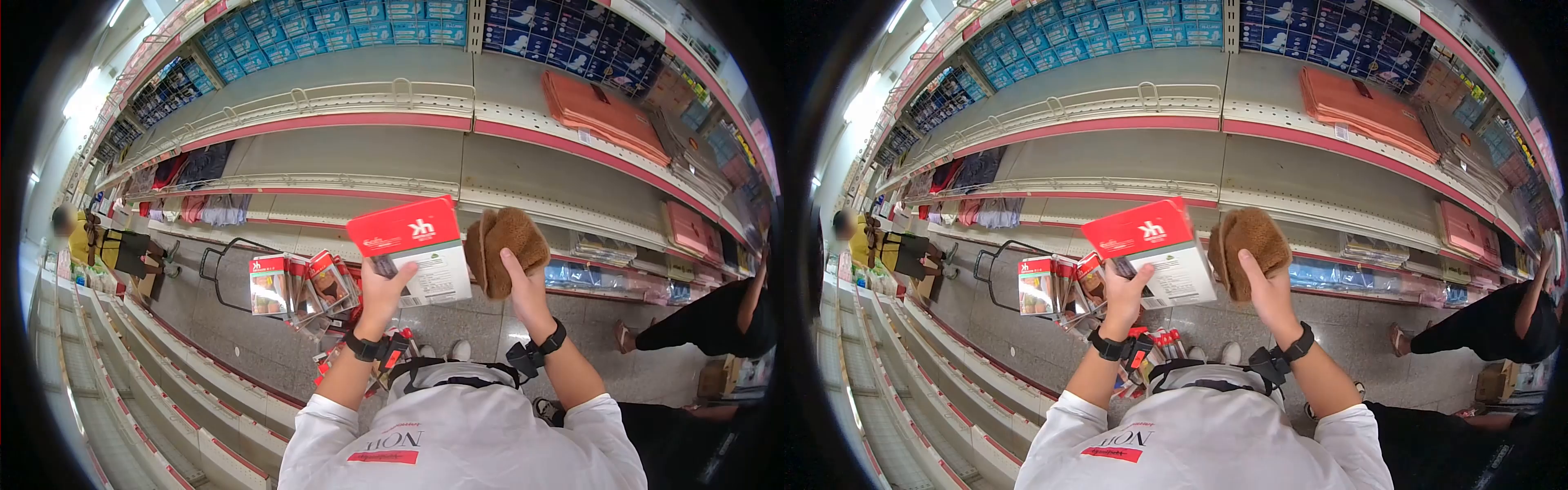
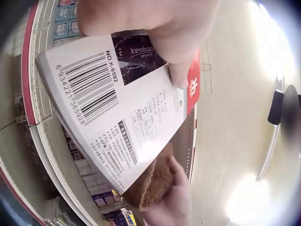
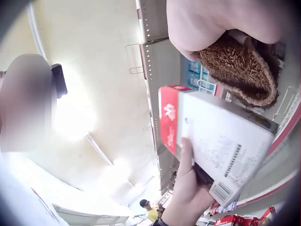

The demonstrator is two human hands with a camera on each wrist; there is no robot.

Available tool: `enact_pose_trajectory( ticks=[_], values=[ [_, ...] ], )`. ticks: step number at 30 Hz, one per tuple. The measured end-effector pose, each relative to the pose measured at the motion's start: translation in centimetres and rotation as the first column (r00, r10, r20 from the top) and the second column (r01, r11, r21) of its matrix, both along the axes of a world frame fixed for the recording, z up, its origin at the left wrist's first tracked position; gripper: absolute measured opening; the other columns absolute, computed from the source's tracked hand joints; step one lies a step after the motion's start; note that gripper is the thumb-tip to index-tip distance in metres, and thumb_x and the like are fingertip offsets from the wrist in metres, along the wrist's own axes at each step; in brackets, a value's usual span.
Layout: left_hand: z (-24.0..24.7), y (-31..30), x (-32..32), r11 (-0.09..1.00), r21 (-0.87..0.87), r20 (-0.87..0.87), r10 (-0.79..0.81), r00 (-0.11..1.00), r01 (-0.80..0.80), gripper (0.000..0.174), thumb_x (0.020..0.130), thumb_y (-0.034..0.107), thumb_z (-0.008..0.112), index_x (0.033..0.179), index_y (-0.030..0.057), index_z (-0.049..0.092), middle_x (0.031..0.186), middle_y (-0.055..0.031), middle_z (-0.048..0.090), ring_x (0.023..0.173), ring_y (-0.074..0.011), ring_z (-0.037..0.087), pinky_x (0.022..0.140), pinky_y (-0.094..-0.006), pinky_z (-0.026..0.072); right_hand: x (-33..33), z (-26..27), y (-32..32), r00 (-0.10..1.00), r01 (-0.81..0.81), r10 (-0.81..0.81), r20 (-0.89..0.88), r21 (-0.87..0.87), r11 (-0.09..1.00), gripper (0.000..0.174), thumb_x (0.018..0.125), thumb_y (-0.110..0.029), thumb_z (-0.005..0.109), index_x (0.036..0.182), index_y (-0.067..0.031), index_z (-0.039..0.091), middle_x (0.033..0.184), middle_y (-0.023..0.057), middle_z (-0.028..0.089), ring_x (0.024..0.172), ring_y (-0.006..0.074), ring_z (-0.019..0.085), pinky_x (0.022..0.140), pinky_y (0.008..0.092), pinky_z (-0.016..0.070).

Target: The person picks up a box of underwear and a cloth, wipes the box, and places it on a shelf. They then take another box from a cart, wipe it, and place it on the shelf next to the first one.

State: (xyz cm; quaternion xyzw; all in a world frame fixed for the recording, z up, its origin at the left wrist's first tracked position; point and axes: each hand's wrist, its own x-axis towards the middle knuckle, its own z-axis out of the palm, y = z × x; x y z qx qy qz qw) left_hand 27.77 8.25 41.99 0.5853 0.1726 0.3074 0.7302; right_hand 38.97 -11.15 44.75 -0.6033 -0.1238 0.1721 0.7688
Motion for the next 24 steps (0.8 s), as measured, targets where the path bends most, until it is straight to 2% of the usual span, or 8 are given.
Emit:
enact_pose_trajectory(
  ticks=[3,5,7,12,14,17,21,24],
  values=[
    [0.2,-1.1,0.3,0.997,0.064,0.01,-0.046,0.999,0.045,0.051,0.074,0.005,0.072,0.116,0.0001,0.043,0.108,-0.0092,0.055,0.1,-0.0159,0.054,0.087,-0.0302,0.0433,-1.0,0.7,1.1,0.969,-0.024,0.035,0.243,-0.048,0.999,0.051,0.085,-0.013,0.062,0.127,0.0012,0.038,0.124,0.0099,0.048,0.111,0.0186,0.049,0.095,0.0313,0.0394],
    [0.2,-1.8,0.3,0.997,0.073,0.028,-0.034,0.999,0.032,0.051,0.074,0.005,0.072,0.116,0.0,0.042,0.109,-0.0092,0.054,0.1,-0.0163,0.054,0.086,-0.0303,0.0436,-2.0,0.9,2.0,0.963,-0.022,0.031,0.267,-0.036,0.999,0.052,0.083,-0.011,0.064,0.126,0.0013,0.039,0.124,0.0107,0.046,0.114,0.0196,0.047,0.096,0.0309,0.0376],
    [0.3,-2.2,0.3,0.999,0.004,0.017,0.032,0.999,-0.033,0.051,0.075,0.003,0.071,0.116,-0.0002,0.042,0.109,-0.009,0.054,0.1,-0.0166,0.054,0.086,-0.0303,0.0437,-2.0,0.1,2.4,0.734,0.192,0.058,0.677,-0.289,0.938,0.056,0.08,-0.012,0.067,0.126,0.0024,0.038,0.124,0.0129,0.042,0.116,0.0219,0.043,0.097,0.0326,0.0352],
    [-0.3,-2.1,-0.2,0.986,-0.128,0.053,0.117,0.992,-0.109,0.049,0.077,0.003,0.07,0.117,0.0006,0.041,0.11,-0.0091,0.055,0.1,-0.0165,0.054,0.087,-0.0302,0.0435,-2.7,-1.0,1.9,0.785,0.079,0.142,0.603,-0.325,0.942,0.066,0.078,-0.014,0.071,0.128,0.005,0.032,0.124,0.0155,0.04,0.116,0.0256,0.042,0.098,0.0357,0.0336],
    [-0.6,-1.7,-0.2,0.982,-0.123,0.075,0.15,0.986,-0.141,0.049,0.077,0.003,0.07,0.117,0.0009,0.041,0.11,-0.0089,0.054,0.1,-0.0164,0.054,0.087,-0.0302,0.0433,-2.8,-1.8,2.0,0.794,0.07,0.136,0.592,-0.312,0.948,0.057,0.075,-0.017,0.072,0.122,0.0024,0.047,0.123,0.0206,0.041,0.114,0.0357,0.043,0.096,0.0394,0.0352],
    [-0.6,-1.4,-0.3,0.971,-0.13,0.078,0.21,0.975,-0.199,0.048,0.078,0.004,0.069,0.117,0.0018,0.041,0.111,-0.0083,0.054,0.101,-0.0159,0.053,0.088,-0.0297,0.0423,-2.4,-2.8,1.7,0.731,0.063,0.22,0.646,-0.385,0.921,0.055,0.075,-0.018,0.071,0.121,0.0013,0.049,0.122,0.0216,0.042,0.112,0.0378,0.043,0.095,0.0399,0.0369],
    [-1.2,-0.6,-0.5,0.94,-0.18,0.09,0.309,0.947,-0.289,0.047,0.081,0.006,0.067,0.119,0.0023,0.04,0.111,-0.0075,0.053,0.1,-0.0153,0.052,0.089,-0.0293,0.0408,-1.4,-4.0,0.8,0.648,0.078,0.312,0.695,-0.467,0.881,0.053,0.076,-0.019,0.07,0.121,0.0,0.05,0.122,0.0222,0.044,0.112,0.0378,0.046,0.094,0.0394,0.0388],
    [-2.8,0.4,-0.7,0.919,-0.212,0.082,0.355,0.931,-0.332,0.046,0.086,0.008,0.061,0.124,0.002,0.037,0.114,-0.0082,0.052,0.102,-0.0156,0.051,0.09,-0.0296,0.0395,0.1,-5.7,-1.0,0.729,-0.054,0.407,0.55,-0.547,0.835,0.053,0.077,-0.016,0.068,0.123,0.0001,0.048,0.124,0.0206,0.048,0.113,0.033,0.05,0.094,0.0362,0.0404]
  ],
)
